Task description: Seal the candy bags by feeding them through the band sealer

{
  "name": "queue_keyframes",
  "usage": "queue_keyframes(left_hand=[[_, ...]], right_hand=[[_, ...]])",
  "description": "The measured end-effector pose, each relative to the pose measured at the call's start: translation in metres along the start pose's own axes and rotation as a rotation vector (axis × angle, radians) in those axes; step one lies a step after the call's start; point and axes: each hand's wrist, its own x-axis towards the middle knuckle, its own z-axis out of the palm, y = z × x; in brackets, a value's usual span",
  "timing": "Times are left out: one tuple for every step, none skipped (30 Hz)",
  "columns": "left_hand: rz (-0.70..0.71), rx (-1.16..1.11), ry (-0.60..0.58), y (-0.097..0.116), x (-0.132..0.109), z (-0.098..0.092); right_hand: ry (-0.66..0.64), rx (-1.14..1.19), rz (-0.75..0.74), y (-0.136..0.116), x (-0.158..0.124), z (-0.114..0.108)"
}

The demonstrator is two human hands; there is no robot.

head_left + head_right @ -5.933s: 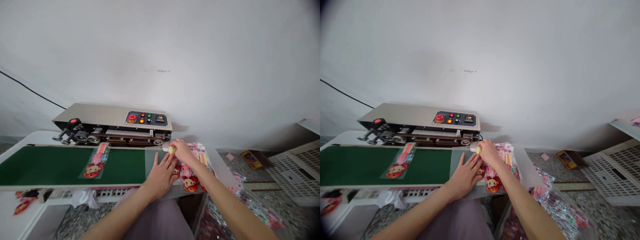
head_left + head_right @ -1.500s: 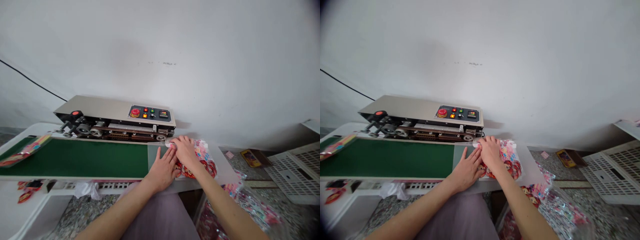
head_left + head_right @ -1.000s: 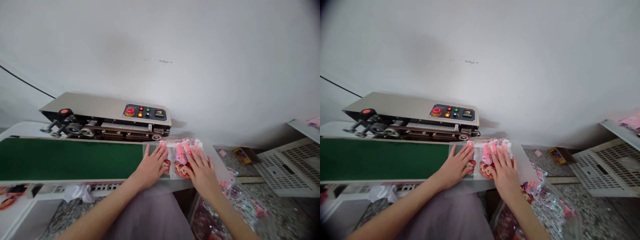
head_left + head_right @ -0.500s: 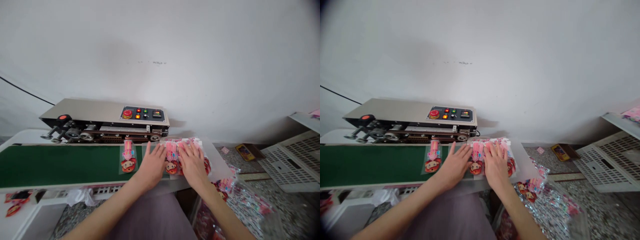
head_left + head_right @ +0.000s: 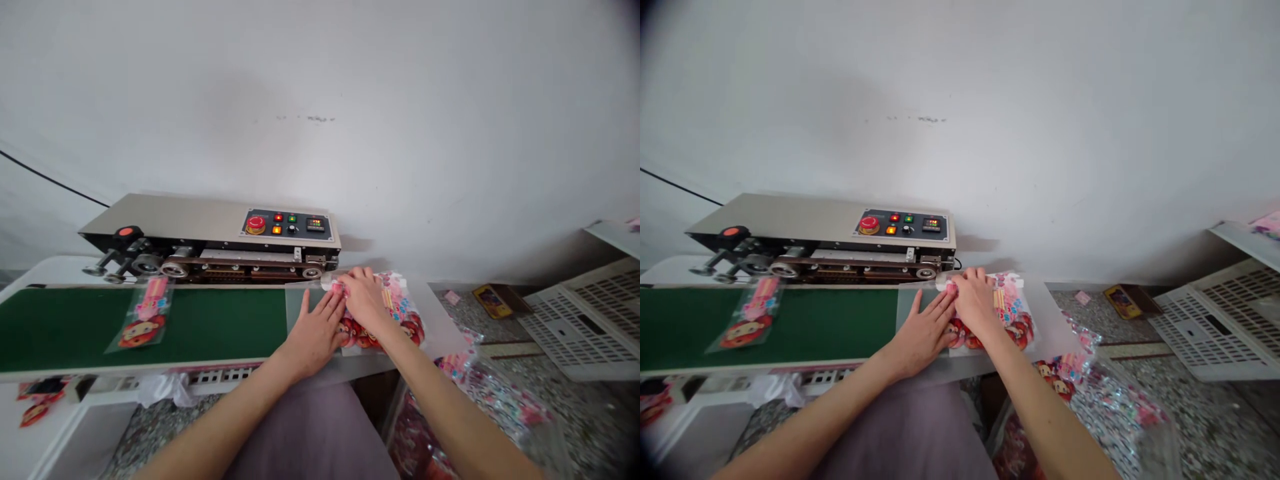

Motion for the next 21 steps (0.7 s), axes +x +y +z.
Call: queue_keyframes(left_hand=[[-0.003,0.000,0.008,0.000,0.000,0.000],[-0.006,0.000,0.015,0.000,0.000,0.001],[-0.007,0.000,0.023,0.000,-0.001,0.001],[-0.008,0.002,0.029,0.000,-0.001,0.001],[-0.008,0.005,0.033,-0.001,-0.003,0.001],[-0.008,0.009,0.035,-0.002,-0.004,0.000],[-0.011,0.013,0.036,-0.003,-0.005,-0.001],[-0.015,0.016,0.037,-0.004,-0.007,-0.002],[-0.018,0.018,0.038,-0.005,-0.008,-0.004],[-0.022,0.019,0.041,-0.007,-0.010,-0.005],[-0.026,0.022,0.044,-0.008,-0.011,-0.006],[-0.028,0.026,0.048,-0.010,-0.013,-0.007],[-0.031,0.032,0.051,-0.012,-0.015,-0.008],[-0.035,0.039,0.051,-0.014,-0.017,-0.009],[-0.040,0.048,0.048,-0.016,-0.020,-0.010],[-0.047,0.056,0.043,-0.019,-0.023,-0.012],[-0.061,0.066,0.037,-0.021,-0.026,-0.014],[-0.087,0.079,0.030,-0.023,-0.029,-0.017],[-0.125,0.093,0.026,-0.025,-0.030,-0.021],[-0.168,0.108,0.025,-0.026,-0.030,-0.025],[-0.205,0.118,0.028,-0.026,-0.029,-0.028]], right_hand=[[0.002,0.003,-0.003,0.000,-0.003,-0.001],[0.019,-0.001,-0.007,0.002,-0.007,-0.001],[0.049,-0.015,-0.010,0.004,-0.012,-0.002],[0.085,-0.039,-0.015,0.007,-0.019,-0.002],[0.120,-0.073,-0.022,0.011,-0.026,-0.002],[0.147,-0.113,-0.031,0.015,-0.034,-0.002],[0.159,-0.153,-0.046,0.018,-0.042,-0.001],[0.159,-0.185,-0.062,0.021,-0.050,0.000],[0.151,-0.207,-0.077,0.024,-0.056,0.002],[0.138,-0.218,-0.088,0.025,-0.061,0.004],[0.127,-0.222,-0.091,0.025,-0.065,0.005],[0.117,-0.220,-0.090,0.025,-0.067,0.007],[0.107,-0.215,-0.087,0.023,-0.067,0.008],[0.099,-0.209,-0.084,0.020,-0.067,0.009],[0.092,-0.201,-0.080,0.017,-0.065,0.009],[0.086,-0.191,-0.078,0.013,-0.063,0.009],[0.079,-0.180,-0.075,0.009,-0.061,0.009],[0.073,-0.169,-0.070,0.005,-0.059,0.008],[0.070,-0.161,-0.062,0.002,-0.058,0.007],[0.071,-0.157,-0.051,-0.001,-0.056,0.006],[0.074,-0.161,-0.039,-0.003,-0.056,0.005]])
